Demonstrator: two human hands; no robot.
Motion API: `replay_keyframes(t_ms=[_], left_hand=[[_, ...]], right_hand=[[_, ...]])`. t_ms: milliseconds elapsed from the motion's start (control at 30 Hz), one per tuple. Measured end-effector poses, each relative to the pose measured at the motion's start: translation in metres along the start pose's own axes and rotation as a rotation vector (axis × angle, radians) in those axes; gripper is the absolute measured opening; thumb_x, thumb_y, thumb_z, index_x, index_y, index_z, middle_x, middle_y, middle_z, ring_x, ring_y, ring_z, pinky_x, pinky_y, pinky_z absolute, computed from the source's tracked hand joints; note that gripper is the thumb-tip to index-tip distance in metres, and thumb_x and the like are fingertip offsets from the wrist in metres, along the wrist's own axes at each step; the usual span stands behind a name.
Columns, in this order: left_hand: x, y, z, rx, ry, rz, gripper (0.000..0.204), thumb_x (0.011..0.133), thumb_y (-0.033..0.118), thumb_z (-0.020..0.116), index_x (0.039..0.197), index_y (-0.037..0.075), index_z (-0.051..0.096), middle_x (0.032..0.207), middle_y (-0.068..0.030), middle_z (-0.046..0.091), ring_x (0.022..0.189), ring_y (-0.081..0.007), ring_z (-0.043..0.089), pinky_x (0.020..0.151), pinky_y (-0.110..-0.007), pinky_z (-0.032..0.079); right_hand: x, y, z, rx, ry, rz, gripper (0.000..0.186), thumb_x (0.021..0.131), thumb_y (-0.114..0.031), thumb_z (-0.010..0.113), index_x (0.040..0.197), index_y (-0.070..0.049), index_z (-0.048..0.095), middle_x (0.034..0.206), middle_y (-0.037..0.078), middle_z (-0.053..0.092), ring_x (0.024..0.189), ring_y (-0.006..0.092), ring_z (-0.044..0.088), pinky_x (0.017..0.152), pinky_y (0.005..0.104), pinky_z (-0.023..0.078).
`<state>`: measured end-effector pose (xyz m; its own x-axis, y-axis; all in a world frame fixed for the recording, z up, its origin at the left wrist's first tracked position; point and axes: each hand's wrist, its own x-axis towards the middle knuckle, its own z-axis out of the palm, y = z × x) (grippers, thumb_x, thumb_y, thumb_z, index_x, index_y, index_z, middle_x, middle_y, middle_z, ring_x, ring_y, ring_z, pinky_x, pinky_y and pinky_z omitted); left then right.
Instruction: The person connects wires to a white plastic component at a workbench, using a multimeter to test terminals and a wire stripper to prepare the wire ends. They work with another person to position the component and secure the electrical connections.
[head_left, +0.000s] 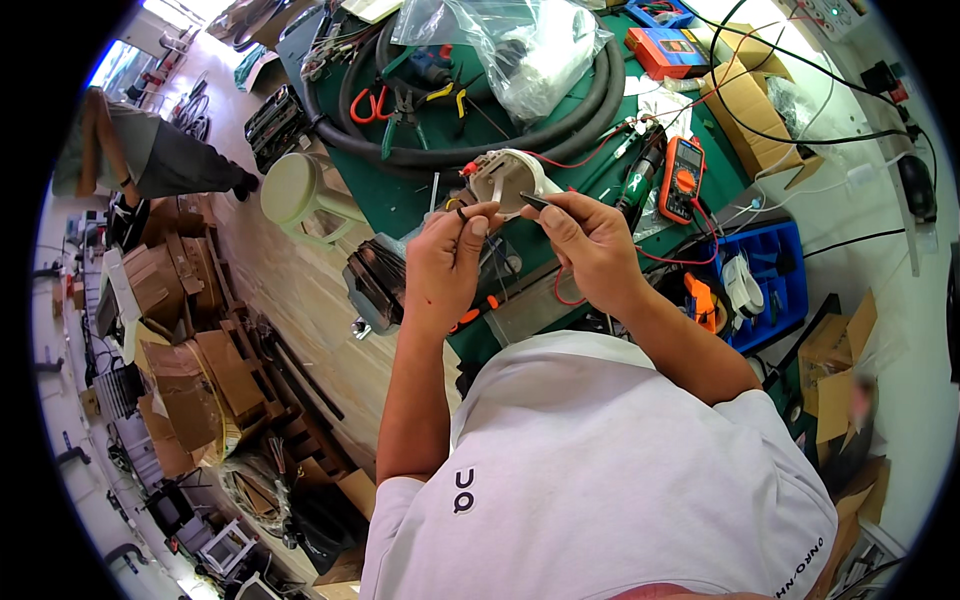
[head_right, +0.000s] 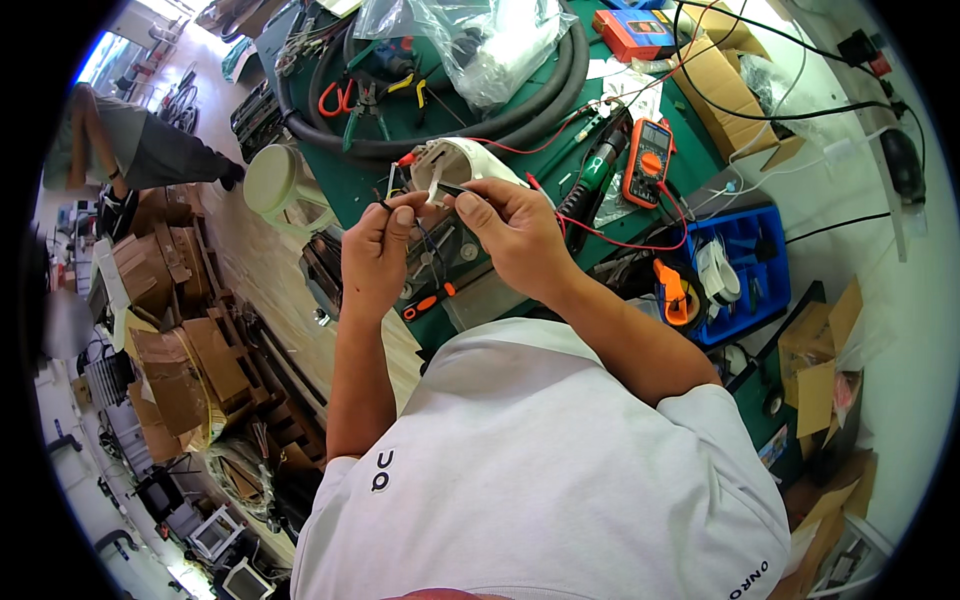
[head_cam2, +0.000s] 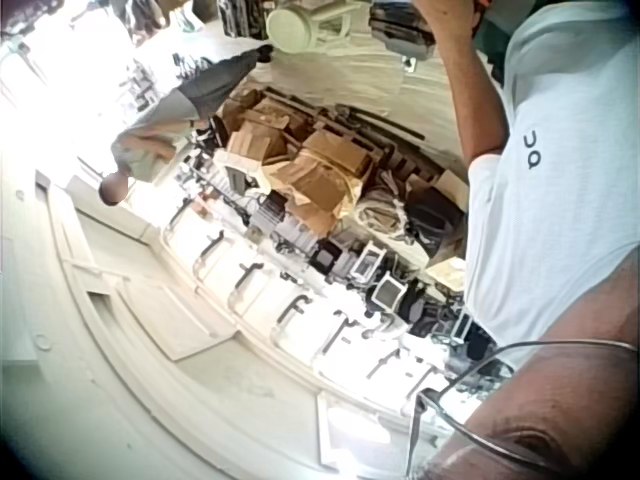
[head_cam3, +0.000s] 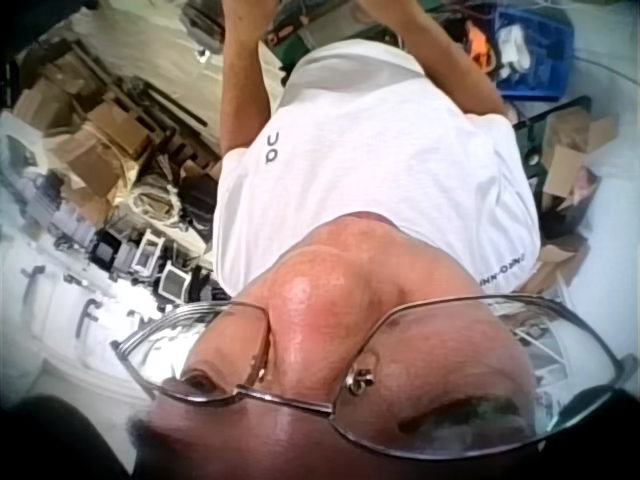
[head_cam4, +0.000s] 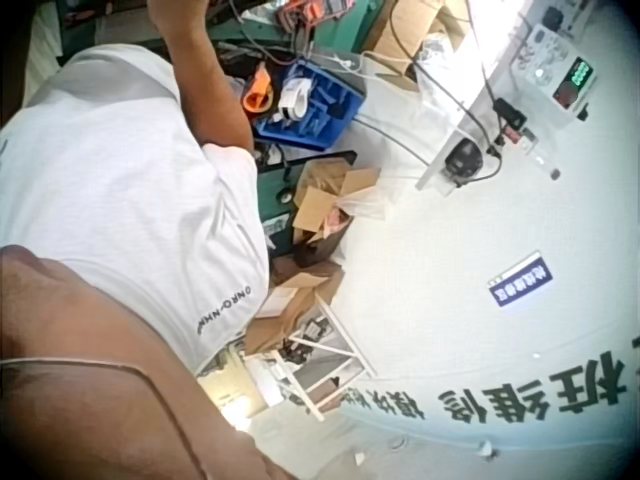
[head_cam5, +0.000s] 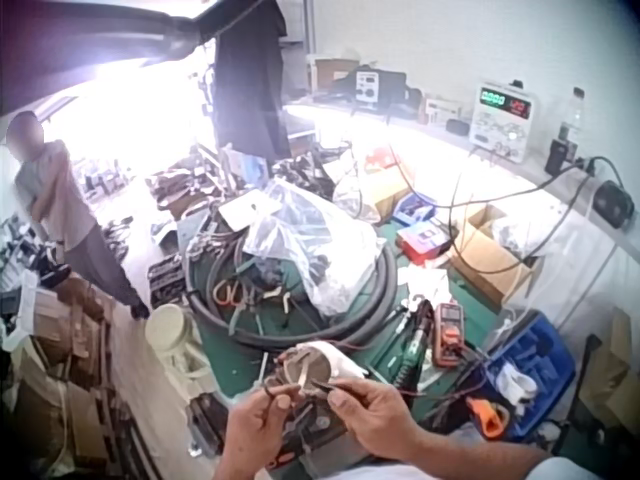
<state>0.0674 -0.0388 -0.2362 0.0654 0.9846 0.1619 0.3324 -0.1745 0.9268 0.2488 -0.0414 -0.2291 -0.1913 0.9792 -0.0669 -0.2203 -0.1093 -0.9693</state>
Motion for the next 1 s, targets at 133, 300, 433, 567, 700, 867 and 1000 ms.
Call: replay_keyframes(t_ms=[133, 300, 433, 567, 700, 867, 1000], left_hand=[[-0.001, 0.001, 0.000, 0.002, -0.006, -0.006, 0.022, 0.095, 0.018, 0.055, 0.106, 0.003, 0.067, 0.088, -0.0064, 0.071, 0.081, -0.0195, 0.056, 0.078, -0.030, 0.046], [0.000, 0.005, 0.000, 0.039, -0.007, 0.017, 0.020, 0.094, 0.016, 0.056, 0.105, 0.002, 0.067, 0.087, -0.0069, 0.070, 0.080, -0.0202, 0.057, 0.077, -0.030, 0.046], [-0.004, 0.006, -0.005, 0.129, 0.047, 0.014, 0.019, 0.092, 0.012, 0.056, 0.102, 0.001, 0.066, 0.087, -0.0113, 0.068, 0.080, -0.0231, 0.063, 0.075, -0.031, 0.048], [0.004, 0.003, 0.003, 0.000, 0.054, 0.000, 0.021, 0.093, 0.017, 0.057, 0.096, -0.002, 0.065, 0.084, -0.0114, 0.066, 0.076, -0.0187, 0.062, 0.072, -0.028, 0.047], [0.002, 0.000, 0.005, 0.014, 0.151, -0.085, 0.028, 0.094, 0.023, 0.060, 0.090, -0.004, 0.064, 0.076, -0.0086, 0.062, 0.069, -0.0120, 0.055, 0.064, -0.027, 0.045], [0.004, 0.000, 0.009, -0.137, 0.207, -0.133, 0.027, 0.093, 0.023, 0.061, 0.089, -0.004, 0.063, 0.074, -0.0014, 0.061, 0.067, -0.0051, 0.050, 0.060, -0.022, 0.042], [0.006, 0.007, 0.014, -0.199, 0.189, -0.179, 0.026, 0.095, 0.023, 0.058, 0.089, -0.003, 0.063, 0.075, 0.0018, 0.060, 0.068, -0.0037, 0.049, 0.061, -0.020, 0.040]], right_hand=[[-0.002, -0.002, -0.002, -0.041, -0.042, 0.025, 0.027, 0.100, -0.022, 0.045, 0.100, 0.000, 0.061, 0.064, -0.005, 0.048, 0.053, 0.0015, 0.038, 0.048, 0.0173, 0.031], [-0.005, -0.011, 0.001, -0.079, -0.045, 0.032, 0.026, 0.101, -0.022, 0.042, 0.095, -0.001, 0.056, 0.061, -0.003, 0.044, 0.053, 0.0033, 0.039, 0.048, 0.0192, 0.030], [0.003, 0.004, 0.008, -0.483, -0.029, -0.171, 0.020, 0.096, -0.017, 0.046, 0.102, 0.001, 0.054, 0.070, 0.015, 0.057, 0.065, 0.0287, 0.058, 0.063, 0.0376, 0.046], [0.012, 0.010, 0.018, -0.536, 0.026, -0.312, 0.025, 0.096, -0.012, 0.046, 0.116, 0.001, 0.052, 0.072, 0.011, 0.060, 0.064, 0.0212, 0.059, 0.062, 0.0322, 0.047], [0.010, 0.001, 0.028, -0.566, 0.029, -0.261, 0.025, 0.094, -0.010, 0.050, 0.116, 0.002, 0.049, 0.076, 0.018, 0.064, 0.069, 0.0279, 0.065, 0.064, 0.0356, 0.049], [0.008, 0.005, 0.031, -0.491, 0.068, -0.185, 0.023, 0.092, -0.013, 0.057, 0.109, 0.002, 0.050, 0.079, 0.019, 0.066, 0.071, 0.0285, 0.067, 0.066, 0.0352, 0.050], [0.006, 0.007, 0.027, -0.490, 0.069, -0.167, 0.018, 0.091, -0.013, 0.059, 0.096, 0.003, 0.054, 0.080, 0.020, 0.067, 0.072, 0.0284, 0.067, 0.066, 0.0349, 0.050]])
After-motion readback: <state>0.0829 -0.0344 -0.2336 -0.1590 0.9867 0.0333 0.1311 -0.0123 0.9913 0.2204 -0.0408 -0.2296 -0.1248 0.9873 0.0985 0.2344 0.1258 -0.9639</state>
